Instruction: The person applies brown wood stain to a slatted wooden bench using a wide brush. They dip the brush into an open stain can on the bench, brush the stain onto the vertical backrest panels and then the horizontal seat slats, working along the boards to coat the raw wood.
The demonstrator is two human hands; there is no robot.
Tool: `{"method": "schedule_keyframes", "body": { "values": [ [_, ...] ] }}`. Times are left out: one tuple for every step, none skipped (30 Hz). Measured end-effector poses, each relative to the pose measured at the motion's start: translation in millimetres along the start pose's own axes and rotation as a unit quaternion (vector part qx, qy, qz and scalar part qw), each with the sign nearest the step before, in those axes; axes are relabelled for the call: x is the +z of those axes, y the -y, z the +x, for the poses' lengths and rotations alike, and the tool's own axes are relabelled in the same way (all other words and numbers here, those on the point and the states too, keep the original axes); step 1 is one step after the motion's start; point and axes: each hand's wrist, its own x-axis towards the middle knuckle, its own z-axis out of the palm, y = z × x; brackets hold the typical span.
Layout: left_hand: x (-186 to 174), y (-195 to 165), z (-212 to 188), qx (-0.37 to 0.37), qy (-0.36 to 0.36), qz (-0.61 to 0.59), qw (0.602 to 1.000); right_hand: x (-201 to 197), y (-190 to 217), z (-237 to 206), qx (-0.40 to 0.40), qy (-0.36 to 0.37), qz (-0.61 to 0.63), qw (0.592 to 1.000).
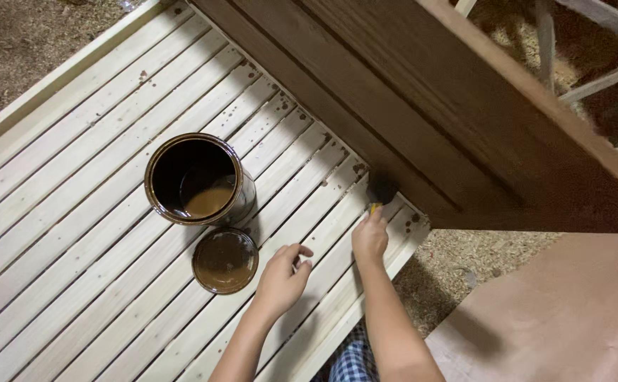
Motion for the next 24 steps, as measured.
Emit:
{"method": "schedule_keyframes", "body": {
  "values": [
    [0.1, 4.2, -1.8, -0.007, 0.002, 0.001, 1.000, 5.5, -3.9, -1.0, -0.019, -0.020, 0.008, 1.000],
    [0.7, 7.8, -1.6, -0.013, 0.005, 0.002, 1.000, 10.1, -14.0, -2.6, -0.016, -0.038, 0.003, 0.999],
    [2.1, 10.2, 0.6, -0.007, 0.007, 0.004, 1.000, 12.7, -27.9, -2.7, -0.014, -0.055, -0.002, 0.998],
    [3.7, 12.9, 1.3, -0.004, 0.010, 0.005, 1.000, 13.2, -42.5, -4.1, -0.012, -0.069, -0.008, 0.997],
    [5.4, 14.6, 0.9, -0.001, 0.013, 0.006, 1.000, 12.1, -57.3, -7.2, 0.028, -0.052, 0.006, 0.998],
    [7.1, 15.8, 1.5, 0.004, 0.013, 0.002, 1.000, 10.3, -70.6, -10.0, 0.067, -0.036, 0.021, 0.997],
    [8.8, 16.2, 2.3, 0.009, 0.013, -0.002, 1.000, 9.2, -80.2, -12.9, 0.106, -0.019, 0.035, 0.994],
    [10.7, 15.7, 1.3, 0.013, 0.013, -0.006, 1.000, 8.7, -85.2, -15.0, 0.110, -0.066, 0.051, 0.990],
    [11.8, 15.7, -0.4, 0.007, 0.020, -0.008, 1.000, 9.5, -85.5, -16.2, 0.114, -0.115, 0.067, 0.984],
    [12.3, 14.9, -1.7, 0.003, 0.027, -0.010, 1.000, 10.9, -81.5, -17.0, 0.119, -0.165, 0.085, 0.975],
    [11.9, 14.4, -2.0, -0.001, 0.034, -0.010, 0.999, 13.2, -73.9, -16.3, 0.146, -0.145, 0.116, 0.972],
    [11.1, 13.9, -2.4, -0.006, 0.039, -0.005, 0.999, 16.4, -62.9, -14.7, 0.172, -0.124, 0.146, 0.966],
    [10.2, 13.8, -3.7, -0.014, 0.044, 0.001, 0.999, 18.3, -49.6, -12.3, 0.198, -0.100, 0.174, 0.959],
    [9.4, 13.7, -4.7, -0.021, 0.050, 0.007, 0.998, 18.4, -40.2, -10.4, 0.187, -0.087, 0.149, 0.967],
    [9.2, 13.3, -4.6, -0.015, 0.048, 0.006, 0.999, 18.4, -35.3, -8.5, 0.175, -0.076, 0.124, 0.974],
    [9.4, 12.9, -3.9, -0.008, 0.044, 0.004, 0.999, 13.8, -33.3, -7.8, 0.161, -0.064, 0.099, 0.980],
    [10.5, 12.3, -3.5, -0.002, 0.040, 0.001, 0.999, 7.4, -35.5, -8.8, 0.147, -0.051, 0.111, 0.982],
    [12.6, 11.3, -2.2, 0.006, 0.042, -0.001, 0.999, -0.8, -41.5, -10.9, 0.132, -0.040, 0.123, 0.983],
    [15.4, 9.7, -0.3, 0.013, 0.043, -0.003, 0.999, -11.5, -52.0, -14.7, 0.116, -0.029, 0.136, 0.983],
    [18.0, 8.4, 0.9, 0.021, 0.046, -0.005, 0.999, -20.9, -63.3, -19.1, 0.107, -0.023, 0.074, 0.991],
    [20.7, 7.0, 2.1, 0.022, 0.051, -0.001, 0.998, -27.8, -72.3, -22.3, 0.098, -0.017, 0.013, 0.995],
    [22.4, 6.0, 4.2, 0.023, 0.054, 0.003, 0.998, -29.9, -77.4, -24.7, 0.087, -0.011, -0.047, 0.995],
    [23.3, 5.3, 6.1, 0.022, 0.057, 0.007, 0.998, -28.4, -79.2, -25.5, 0.109, -0.030, 0.008, 0.994],
    [22.5, 5.8, 7.1, 0.018, 0.056, 0.008, 0.998, -24.1, -78.6, -25.3, 0.130, -0.046, 0.062, 0.988]
  ]
}}
